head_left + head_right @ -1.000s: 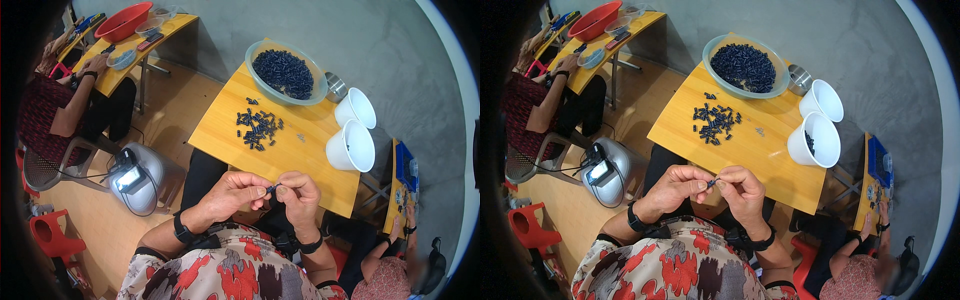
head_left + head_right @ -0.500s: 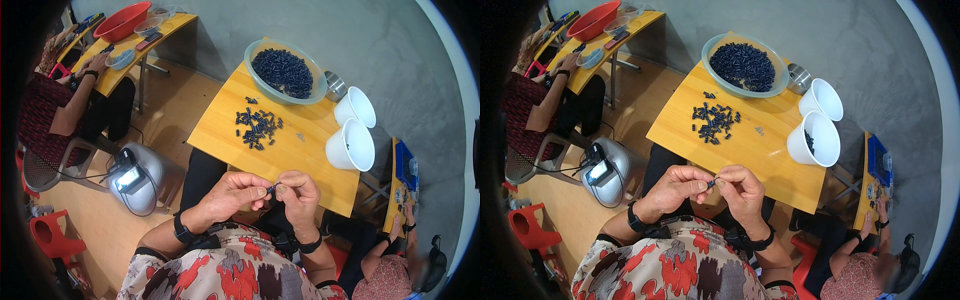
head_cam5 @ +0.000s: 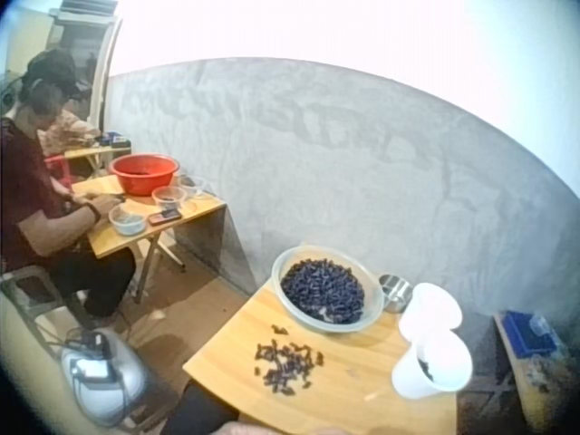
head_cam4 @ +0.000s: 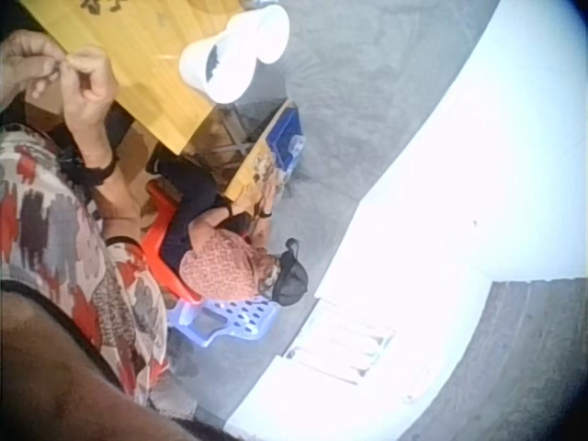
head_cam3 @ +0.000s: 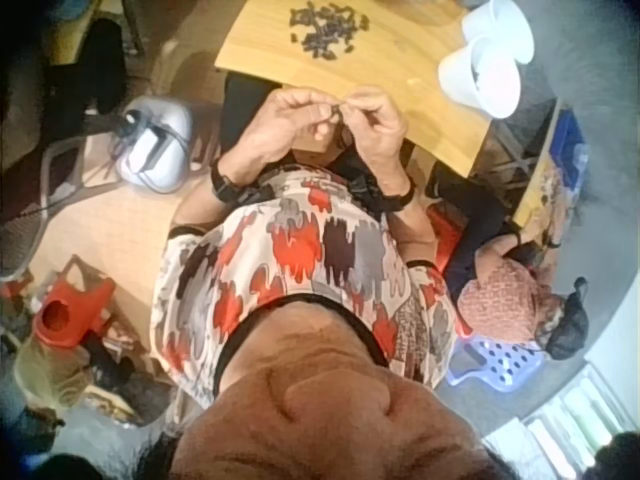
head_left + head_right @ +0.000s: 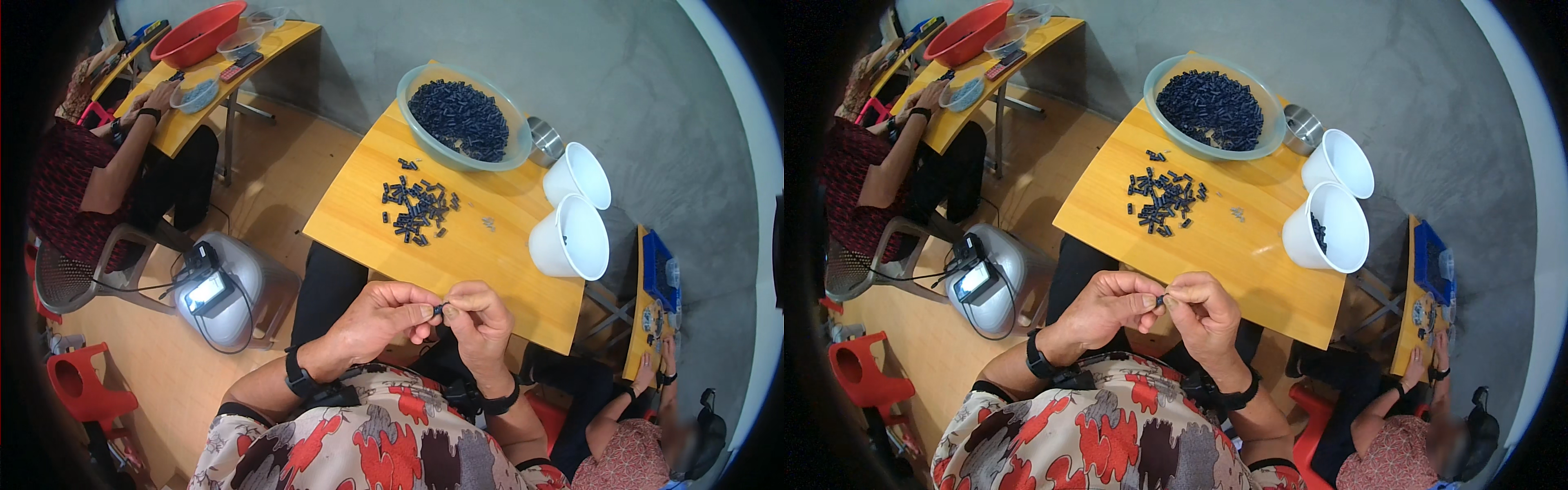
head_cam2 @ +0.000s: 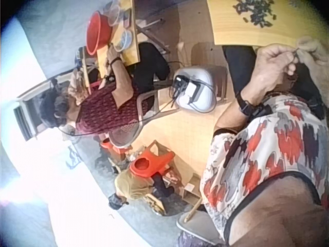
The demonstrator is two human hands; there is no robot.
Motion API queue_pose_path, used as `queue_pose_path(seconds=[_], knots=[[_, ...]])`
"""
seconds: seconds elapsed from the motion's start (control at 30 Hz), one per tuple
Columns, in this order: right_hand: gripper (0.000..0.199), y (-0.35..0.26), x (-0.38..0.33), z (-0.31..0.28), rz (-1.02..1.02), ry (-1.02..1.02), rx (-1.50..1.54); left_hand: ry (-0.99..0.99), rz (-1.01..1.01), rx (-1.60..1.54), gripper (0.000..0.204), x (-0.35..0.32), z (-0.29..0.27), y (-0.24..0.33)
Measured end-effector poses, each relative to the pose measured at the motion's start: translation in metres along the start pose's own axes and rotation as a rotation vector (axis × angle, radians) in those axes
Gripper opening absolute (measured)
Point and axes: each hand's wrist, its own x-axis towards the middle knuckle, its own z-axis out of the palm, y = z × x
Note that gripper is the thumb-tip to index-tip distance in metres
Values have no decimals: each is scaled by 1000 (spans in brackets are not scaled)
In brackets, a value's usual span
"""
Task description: The person picks up a capacitor and a small metal pin, inserts the pin into the capacitor, and places the assembled component into a white bucket.
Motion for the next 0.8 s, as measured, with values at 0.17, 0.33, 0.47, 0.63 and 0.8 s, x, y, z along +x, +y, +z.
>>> queue_pose_path(seconds=[0.17,0.33,0.47,0.63,0.8], knots=[[19,4,-3,1,-77,-23,-128,-16,11,-14,17,1,1,-1],[32,5,-2,3,-274,-39,-352,-11,26,25,18,1,-1,-2],[37,-2,0,10,-300,-37,-412,-14,70,79,19,1,0,0],[35,2,0,11,-356,-9,-593,-18,66,125,18,2,-5,-1],[35,5,-1,13,-383,28,-664,-11,52,128,17,2,-5,-2]])
